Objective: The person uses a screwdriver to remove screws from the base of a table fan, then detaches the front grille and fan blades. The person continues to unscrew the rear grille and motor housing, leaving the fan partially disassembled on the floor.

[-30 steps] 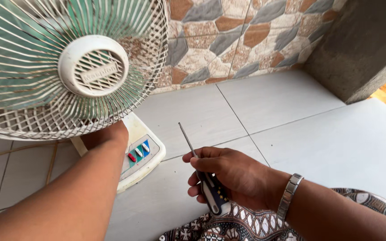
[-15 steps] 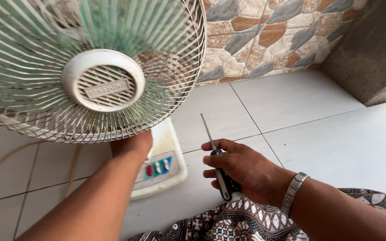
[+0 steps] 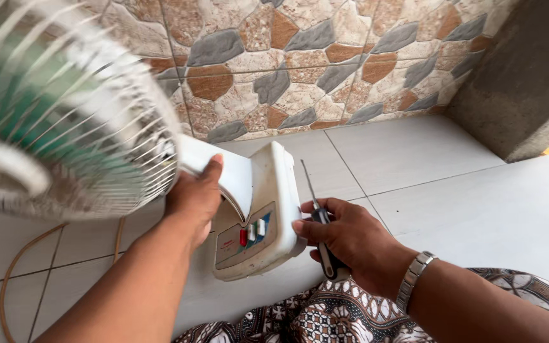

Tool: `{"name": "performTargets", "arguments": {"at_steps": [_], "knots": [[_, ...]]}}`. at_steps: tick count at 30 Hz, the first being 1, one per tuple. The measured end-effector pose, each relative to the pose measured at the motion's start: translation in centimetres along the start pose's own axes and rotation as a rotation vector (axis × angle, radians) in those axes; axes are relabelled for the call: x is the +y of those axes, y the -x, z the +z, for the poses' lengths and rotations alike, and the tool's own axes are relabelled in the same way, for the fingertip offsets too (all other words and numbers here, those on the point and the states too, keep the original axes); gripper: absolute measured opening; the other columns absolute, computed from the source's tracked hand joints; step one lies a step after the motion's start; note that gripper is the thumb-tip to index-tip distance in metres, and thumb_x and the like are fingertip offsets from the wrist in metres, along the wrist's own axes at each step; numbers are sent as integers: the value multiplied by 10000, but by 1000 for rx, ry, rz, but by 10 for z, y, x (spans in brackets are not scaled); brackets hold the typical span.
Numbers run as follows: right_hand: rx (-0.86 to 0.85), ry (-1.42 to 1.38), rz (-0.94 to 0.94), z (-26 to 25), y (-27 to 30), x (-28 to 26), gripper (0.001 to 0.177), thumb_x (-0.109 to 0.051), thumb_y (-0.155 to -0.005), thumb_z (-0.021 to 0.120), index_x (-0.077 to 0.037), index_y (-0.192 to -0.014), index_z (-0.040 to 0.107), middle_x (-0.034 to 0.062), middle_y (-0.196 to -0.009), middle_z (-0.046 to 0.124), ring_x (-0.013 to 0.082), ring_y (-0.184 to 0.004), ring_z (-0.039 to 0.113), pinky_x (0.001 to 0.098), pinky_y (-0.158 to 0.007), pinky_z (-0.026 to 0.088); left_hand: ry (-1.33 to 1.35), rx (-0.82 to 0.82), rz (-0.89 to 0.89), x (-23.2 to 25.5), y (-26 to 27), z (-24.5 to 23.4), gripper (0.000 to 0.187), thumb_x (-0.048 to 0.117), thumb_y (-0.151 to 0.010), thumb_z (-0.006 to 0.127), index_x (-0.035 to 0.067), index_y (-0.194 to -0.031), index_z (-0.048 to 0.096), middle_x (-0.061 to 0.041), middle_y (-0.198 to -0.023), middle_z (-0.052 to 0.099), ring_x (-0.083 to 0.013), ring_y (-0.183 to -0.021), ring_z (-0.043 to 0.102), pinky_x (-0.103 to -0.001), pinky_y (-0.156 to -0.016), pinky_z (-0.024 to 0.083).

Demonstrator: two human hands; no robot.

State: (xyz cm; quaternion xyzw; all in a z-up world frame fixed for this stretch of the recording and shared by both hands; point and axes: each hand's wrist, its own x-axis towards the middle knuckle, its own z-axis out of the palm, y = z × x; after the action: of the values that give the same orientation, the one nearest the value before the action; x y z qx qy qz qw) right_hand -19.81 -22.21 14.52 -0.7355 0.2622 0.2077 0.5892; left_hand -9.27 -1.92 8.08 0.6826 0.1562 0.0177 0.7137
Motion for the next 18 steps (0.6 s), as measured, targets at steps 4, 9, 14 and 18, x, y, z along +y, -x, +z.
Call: {"name": "performTargets", "arguments": {"at_steps": [4,9,14,18], "knots": [[47,18,-80,2,4,-4,430,-252,-843,821,-85,-1207,663,72,-931,684,175,-750,602,308,-676,560,239,-63,-128,-4,0,-5,419,270,-949,633,119,-1330,549,-40,-1326,639,-236,-1212,620,-489,-1042,496],[64,168,-93,11,2,-2,436,-301,-836,833,-68,-1169,677,84,-918,714,176,-745,651,296,-655,586,319,-48,-185,-25,-4,-12,428,243,-952,646,112,-1348,553,-43,-1316,655,-246,-1221,636,-490,-1069,509],[72,182,-100,21,4,-3,468,-302,-813,863,-61,-1160,662,92,-917,723,170,-718,657,285,-613,573,362,-81,-246,-38,-17,-19,453,261,-953,661,59,-1348,572,-91,-1318,656,-306,-1215,635,-508,-1087,505],[67,286,-126,30,6,-14,481,-324,-819,865,-60,-1148,635,98,-892,727,160,-699,657,279,-600,571,366,-88,-310,-40,-23,-27,469,279,-953,662,63,-1356,559,-92,-1350,637,-314,-1240,616,-488,-1097,503]]}}
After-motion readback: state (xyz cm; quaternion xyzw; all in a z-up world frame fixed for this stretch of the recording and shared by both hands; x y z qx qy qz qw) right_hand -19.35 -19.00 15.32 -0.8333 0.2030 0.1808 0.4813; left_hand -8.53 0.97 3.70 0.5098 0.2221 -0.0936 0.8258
